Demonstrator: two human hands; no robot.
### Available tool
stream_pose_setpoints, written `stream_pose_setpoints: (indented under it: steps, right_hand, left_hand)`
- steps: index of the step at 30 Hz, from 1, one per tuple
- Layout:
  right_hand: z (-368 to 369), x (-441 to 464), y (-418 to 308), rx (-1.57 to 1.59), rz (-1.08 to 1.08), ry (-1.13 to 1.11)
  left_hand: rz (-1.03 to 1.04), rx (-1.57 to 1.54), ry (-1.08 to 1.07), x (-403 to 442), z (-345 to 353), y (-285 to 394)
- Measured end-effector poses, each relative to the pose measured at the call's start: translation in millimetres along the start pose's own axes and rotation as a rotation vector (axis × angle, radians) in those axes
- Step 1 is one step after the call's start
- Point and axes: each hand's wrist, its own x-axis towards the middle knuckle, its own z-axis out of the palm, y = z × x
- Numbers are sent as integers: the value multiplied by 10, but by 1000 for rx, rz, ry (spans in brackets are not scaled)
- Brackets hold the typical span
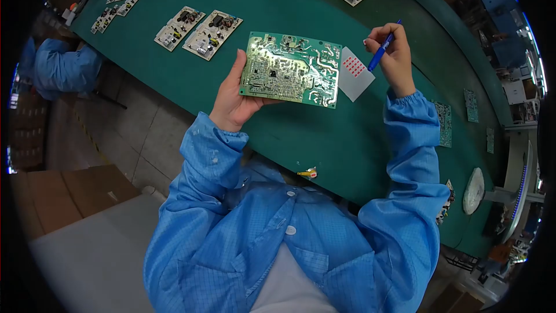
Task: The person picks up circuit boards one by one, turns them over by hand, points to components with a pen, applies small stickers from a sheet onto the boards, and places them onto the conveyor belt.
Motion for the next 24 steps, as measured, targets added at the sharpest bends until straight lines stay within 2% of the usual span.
stream_pose_setpoints:
  steps: [2, 5, 7, 14, 24]
  right_hand:
    - [43, -45, -209, 102, -57, -103]
    - [147, -132, -468, 80, -72, -172]
    - [198, -182, -551, 65, -77, -177]
    - [223, -221, -695, -64, -70, -245]
    - [273, -255, -729, -47, -80, -229]
  left_hand:
    - [-18, 16, 0, 28, -23, 7]
    - [-37, -37, -68, 45, -71, 16]
    - [-24, 0, -11, 36, -22, 21]
    - [16, 34, -30, 9, 46, 54]
    - [24, -67, -201, -2, 6, 74]
